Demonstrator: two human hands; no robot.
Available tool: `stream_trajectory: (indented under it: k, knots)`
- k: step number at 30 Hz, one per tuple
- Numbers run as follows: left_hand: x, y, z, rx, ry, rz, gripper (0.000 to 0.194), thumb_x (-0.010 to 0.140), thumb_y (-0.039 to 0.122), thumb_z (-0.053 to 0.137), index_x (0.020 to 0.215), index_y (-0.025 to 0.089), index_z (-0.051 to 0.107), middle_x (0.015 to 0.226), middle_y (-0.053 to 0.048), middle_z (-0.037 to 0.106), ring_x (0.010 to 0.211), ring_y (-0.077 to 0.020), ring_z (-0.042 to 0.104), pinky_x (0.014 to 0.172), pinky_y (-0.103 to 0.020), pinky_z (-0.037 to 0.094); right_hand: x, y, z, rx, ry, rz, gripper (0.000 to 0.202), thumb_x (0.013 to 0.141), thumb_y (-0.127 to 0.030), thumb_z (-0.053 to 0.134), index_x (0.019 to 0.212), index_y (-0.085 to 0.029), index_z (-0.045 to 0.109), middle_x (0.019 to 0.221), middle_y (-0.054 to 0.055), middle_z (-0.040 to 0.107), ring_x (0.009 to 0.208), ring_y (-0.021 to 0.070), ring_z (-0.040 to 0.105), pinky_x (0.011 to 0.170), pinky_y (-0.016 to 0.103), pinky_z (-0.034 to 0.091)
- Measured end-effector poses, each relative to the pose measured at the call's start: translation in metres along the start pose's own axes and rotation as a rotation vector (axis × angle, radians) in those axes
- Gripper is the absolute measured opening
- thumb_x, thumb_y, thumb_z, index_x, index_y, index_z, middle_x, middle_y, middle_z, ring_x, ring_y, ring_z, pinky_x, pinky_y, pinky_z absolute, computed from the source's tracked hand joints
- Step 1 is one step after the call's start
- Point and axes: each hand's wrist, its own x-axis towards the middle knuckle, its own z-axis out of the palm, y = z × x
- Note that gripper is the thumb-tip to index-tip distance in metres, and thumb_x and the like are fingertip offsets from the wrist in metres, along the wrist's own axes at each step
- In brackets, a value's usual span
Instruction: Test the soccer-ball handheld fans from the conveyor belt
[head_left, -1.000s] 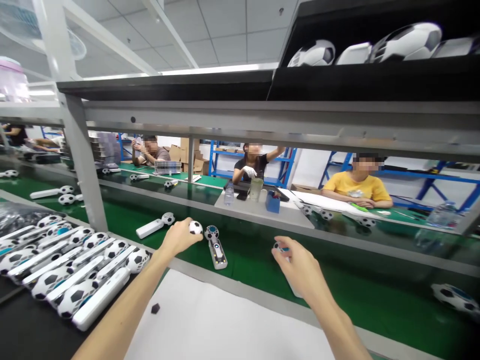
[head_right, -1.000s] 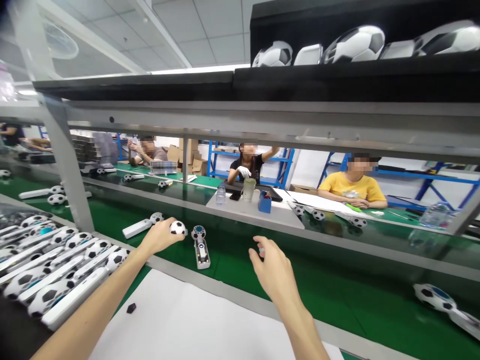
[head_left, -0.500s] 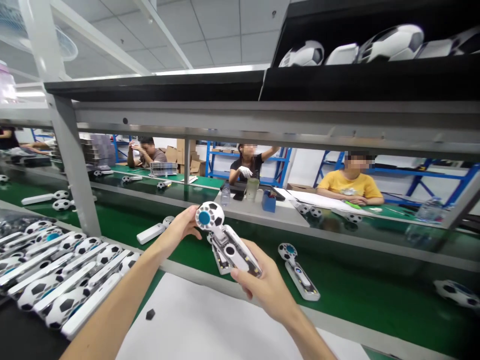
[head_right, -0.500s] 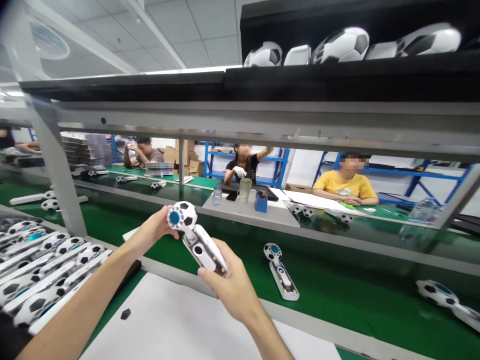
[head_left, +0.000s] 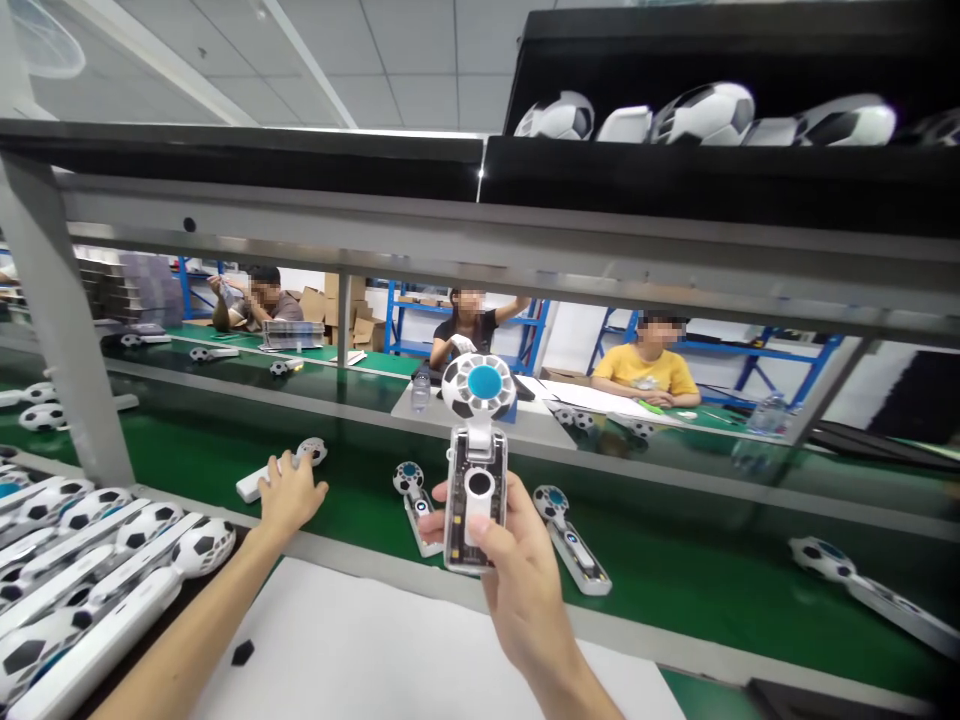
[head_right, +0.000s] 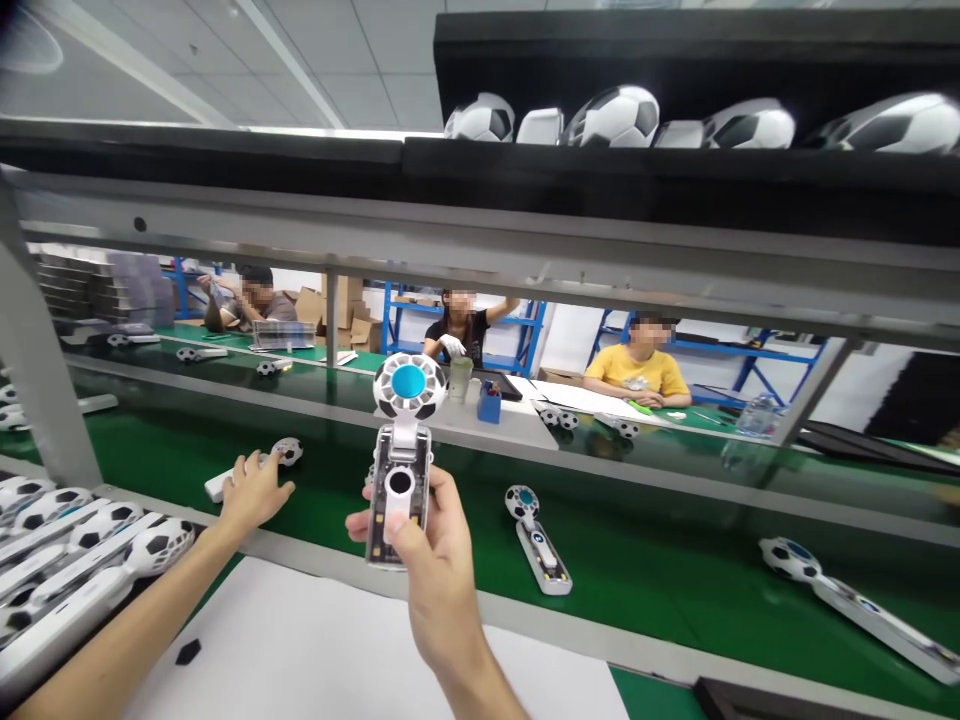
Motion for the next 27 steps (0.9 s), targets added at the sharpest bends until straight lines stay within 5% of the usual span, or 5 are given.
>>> stream_trajectory:
  k: [15,27]
  knots:
    - [-0.004,-0.014,0.027,0.266,0.037,-0.041,0.062,0.087,0.033,0.054,0.145,0.015,0.04,0.152,-0.029,0.024,0.141,-0.048,0.02,0.103,-0.06,0.024,-0.002,-0.027,-0.006,0.082,-0.167,0.062,0.027,0.088,-0.022,0.063,0.112,-0.022,0.05,0.108,0.005,0.064,0.087,0.0195,0.069,0.074,0.036,0.059]
    - [0.005,-0.024,0.036,0.183,-0.07,-0.129,0.062,0.089,0.044,0.044,0.143,0.017,0.038,0.139,-0.03,0.04,0.128,-0.0518,0.037,0.093,-0.063,0.031,-0.002,-0.035,-0.002,0.084,-0.177,0.104,0.032,0.081,-0.021,0.065,0.108,-0.021,0.048,0.105,0.005,0.064,0.077,0.0158,0.068,0.067,0.03,0.056]
